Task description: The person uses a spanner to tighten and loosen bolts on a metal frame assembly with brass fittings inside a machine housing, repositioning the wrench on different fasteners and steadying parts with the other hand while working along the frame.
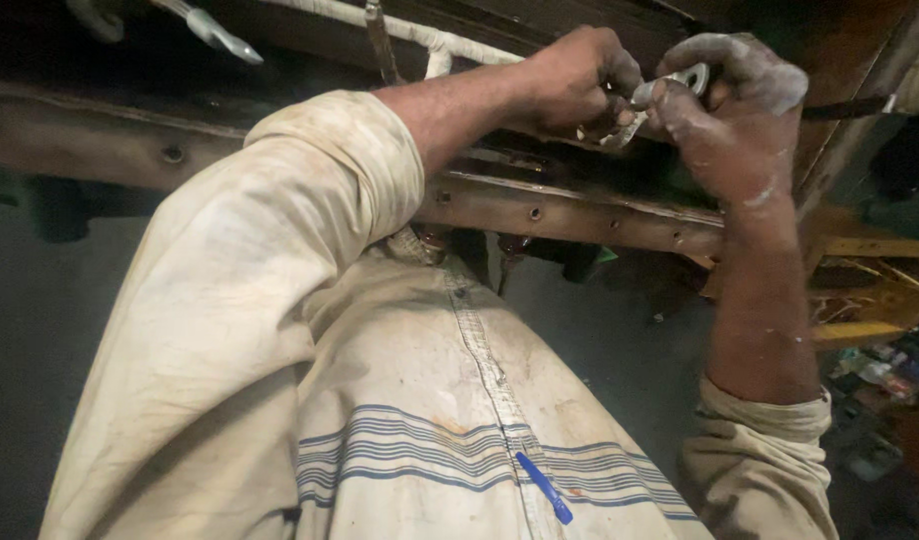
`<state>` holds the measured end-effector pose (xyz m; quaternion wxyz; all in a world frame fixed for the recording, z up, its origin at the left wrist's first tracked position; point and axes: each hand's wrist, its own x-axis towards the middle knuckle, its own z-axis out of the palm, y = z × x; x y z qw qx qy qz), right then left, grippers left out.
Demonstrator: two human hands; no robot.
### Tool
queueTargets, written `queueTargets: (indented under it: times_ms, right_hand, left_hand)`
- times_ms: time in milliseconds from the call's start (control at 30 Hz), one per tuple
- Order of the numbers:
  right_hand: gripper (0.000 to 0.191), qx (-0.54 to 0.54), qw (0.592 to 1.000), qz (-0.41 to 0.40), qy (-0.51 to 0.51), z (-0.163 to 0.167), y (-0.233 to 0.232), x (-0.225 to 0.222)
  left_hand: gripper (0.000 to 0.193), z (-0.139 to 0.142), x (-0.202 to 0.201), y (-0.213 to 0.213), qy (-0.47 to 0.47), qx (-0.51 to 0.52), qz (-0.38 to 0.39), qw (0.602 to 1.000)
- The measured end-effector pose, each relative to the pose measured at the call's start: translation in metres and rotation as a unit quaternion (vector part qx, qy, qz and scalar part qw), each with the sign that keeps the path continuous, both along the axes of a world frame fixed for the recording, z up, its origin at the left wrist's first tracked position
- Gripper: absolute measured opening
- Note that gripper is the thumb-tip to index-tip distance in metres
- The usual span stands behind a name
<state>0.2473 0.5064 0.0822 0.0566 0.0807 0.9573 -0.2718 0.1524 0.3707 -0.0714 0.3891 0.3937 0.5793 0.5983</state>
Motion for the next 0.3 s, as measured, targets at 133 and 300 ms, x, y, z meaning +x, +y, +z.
queueTargets:
  times_ms: [133,300]
  right_hand:
    - [0.017,0.013,0.999,0.048,-0.011,0.008,0.005,-0.001]
    - [0.008,0.189,0.962,0.197,0.02,0.006,0.046,-0.002]
  left_hand:
    - [0.011,-0.007,0.003,0.003,-0.041,-0.026,-0.011,0.999]
    - [0.013,-0.013,0.006,0.004,-0.035,-0.001,-0.01,0.999]
